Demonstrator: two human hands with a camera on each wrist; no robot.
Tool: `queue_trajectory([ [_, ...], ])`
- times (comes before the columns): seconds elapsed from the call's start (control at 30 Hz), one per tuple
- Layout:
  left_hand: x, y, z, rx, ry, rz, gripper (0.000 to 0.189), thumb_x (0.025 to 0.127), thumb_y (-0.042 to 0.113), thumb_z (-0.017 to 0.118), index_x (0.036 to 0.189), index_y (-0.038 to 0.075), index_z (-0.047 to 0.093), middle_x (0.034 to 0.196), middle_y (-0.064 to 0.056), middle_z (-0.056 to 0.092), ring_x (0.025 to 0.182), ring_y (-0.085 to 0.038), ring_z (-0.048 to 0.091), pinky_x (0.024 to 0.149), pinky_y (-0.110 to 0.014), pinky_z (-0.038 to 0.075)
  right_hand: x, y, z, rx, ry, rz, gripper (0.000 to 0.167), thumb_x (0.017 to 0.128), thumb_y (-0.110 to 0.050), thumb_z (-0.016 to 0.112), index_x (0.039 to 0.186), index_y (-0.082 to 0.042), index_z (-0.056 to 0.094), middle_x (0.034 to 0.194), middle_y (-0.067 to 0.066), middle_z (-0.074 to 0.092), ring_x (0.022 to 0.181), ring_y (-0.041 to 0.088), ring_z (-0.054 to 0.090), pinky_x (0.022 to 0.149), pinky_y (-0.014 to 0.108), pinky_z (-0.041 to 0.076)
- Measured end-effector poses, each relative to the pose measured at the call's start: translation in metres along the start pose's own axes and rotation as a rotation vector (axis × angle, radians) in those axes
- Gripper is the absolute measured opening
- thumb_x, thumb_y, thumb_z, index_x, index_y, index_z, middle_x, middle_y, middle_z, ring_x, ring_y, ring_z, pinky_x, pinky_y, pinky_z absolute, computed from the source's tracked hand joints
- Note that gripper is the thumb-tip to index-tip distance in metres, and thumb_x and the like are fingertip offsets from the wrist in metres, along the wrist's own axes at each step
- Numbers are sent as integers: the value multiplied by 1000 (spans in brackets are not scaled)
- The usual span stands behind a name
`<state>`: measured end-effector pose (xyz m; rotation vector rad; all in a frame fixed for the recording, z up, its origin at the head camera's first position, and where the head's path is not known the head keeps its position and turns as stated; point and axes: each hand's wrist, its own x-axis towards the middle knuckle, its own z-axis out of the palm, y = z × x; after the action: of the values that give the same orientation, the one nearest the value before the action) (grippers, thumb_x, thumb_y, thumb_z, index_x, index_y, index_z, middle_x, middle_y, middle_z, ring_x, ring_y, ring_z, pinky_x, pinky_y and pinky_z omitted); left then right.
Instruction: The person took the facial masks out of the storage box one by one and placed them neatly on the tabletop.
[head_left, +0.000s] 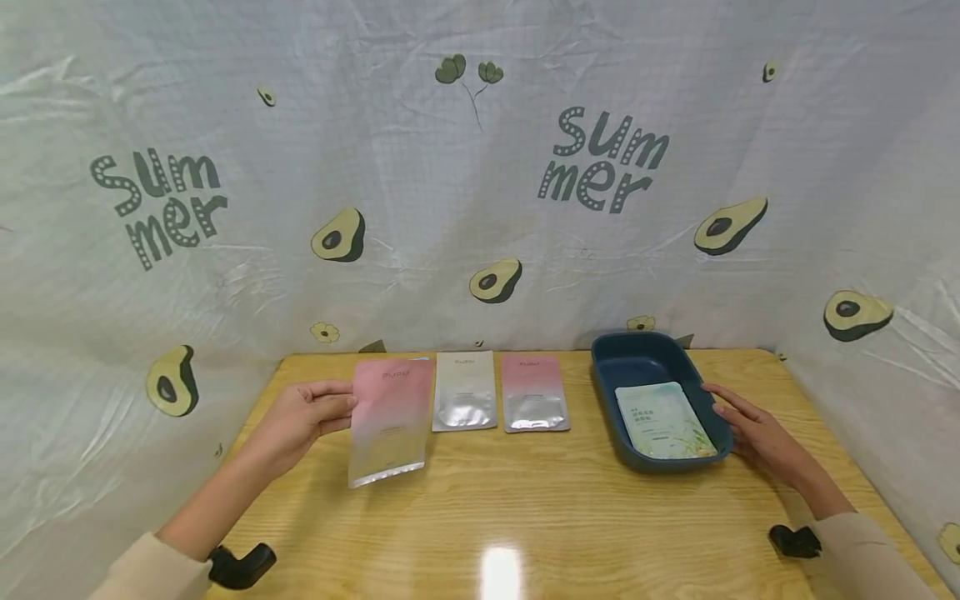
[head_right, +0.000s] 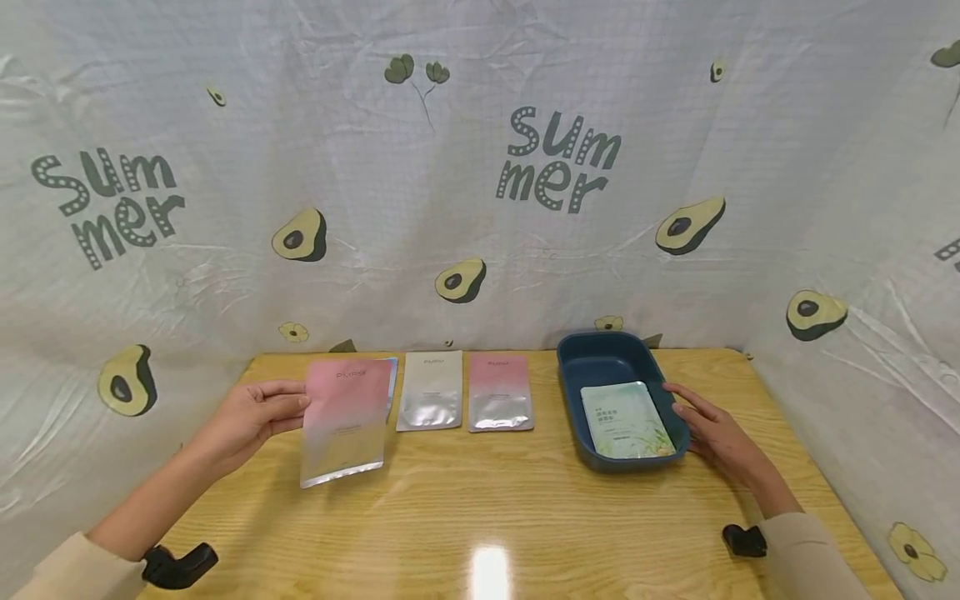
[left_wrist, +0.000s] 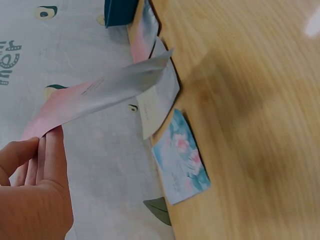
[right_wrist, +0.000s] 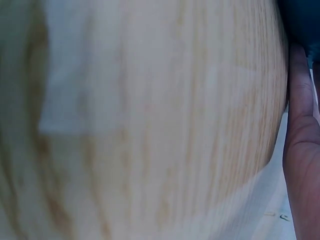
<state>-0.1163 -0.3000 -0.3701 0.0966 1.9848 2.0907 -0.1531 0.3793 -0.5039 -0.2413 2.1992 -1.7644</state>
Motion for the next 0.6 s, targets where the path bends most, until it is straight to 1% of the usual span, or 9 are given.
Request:
queue_trajectory([
  [0.1,-7,-2,-6,-29,-3,-32,20,101,-2,59,118,-4,70,104,-2,73,96,-12,72,87,-27,60,-1,1,0,-5,0,-3,54,113,-31,35,165,-22,19,159,-5,23,118,-9,54,90,24,57],
  [0.2,-14,-5,-13,-29,6,-61,20,101,-1,59,118,-3,70,106,-2,72,96,-12,72,87,-28,60,0,1,0,-9,1,-4,55,113,-30,35,165,-21,19,160,-1,21,118,-10,54,90,23,57],
  [0.3,-16,-7,-19,-14,23,-90,22,101,0,60,122,-5,67,105,-1,71,96,-11,71,87,-27,61,-1,0,0,0,2,-6,55,113,-30,35,165,-21,18,160,0,21,118,-9,54,90,21,56],
  [0.37,-16,-10,-23,-3,27,-107,28,101,0,60,127,-10,62,106,-1,71,96,-10,71,86,-27,61,-1,0,0,12,-3,-7,55,113,-30,36,165,-22,18,158,-5,24,118,-9,55,90,21,56],
  [0.43,-14,-16,-26,-3,37,-132,34,101,1,60,131,-14,57,105,-1,71,96,-10,71,86,-28,61,-2,0,0,20,-7,-10,55,113,-30,36,165,-21,18,154,-11,28,118,-8,56,90,21,56],
  [0.5,-13,-24,-29,-19,49,-173,37,101,1,60,134,-16,54,104,-1,71,95,-11,71,87,-29,61,-2,0,1,28,-6,-12,55,113,-29,35,165,-21,18,150,-15,31,117,-6,57,90,22,57],
  [0.6,-12,-41,-32,-47,81,-240,39,102,1,58,137,-17,51,102,-3,72,94,-12,71,88,-31,60,-2,-1,2,21,-2,-10,55,113,-29,35,165,-21,18,150,-13,31,117,-5,58,89,23,58],
])
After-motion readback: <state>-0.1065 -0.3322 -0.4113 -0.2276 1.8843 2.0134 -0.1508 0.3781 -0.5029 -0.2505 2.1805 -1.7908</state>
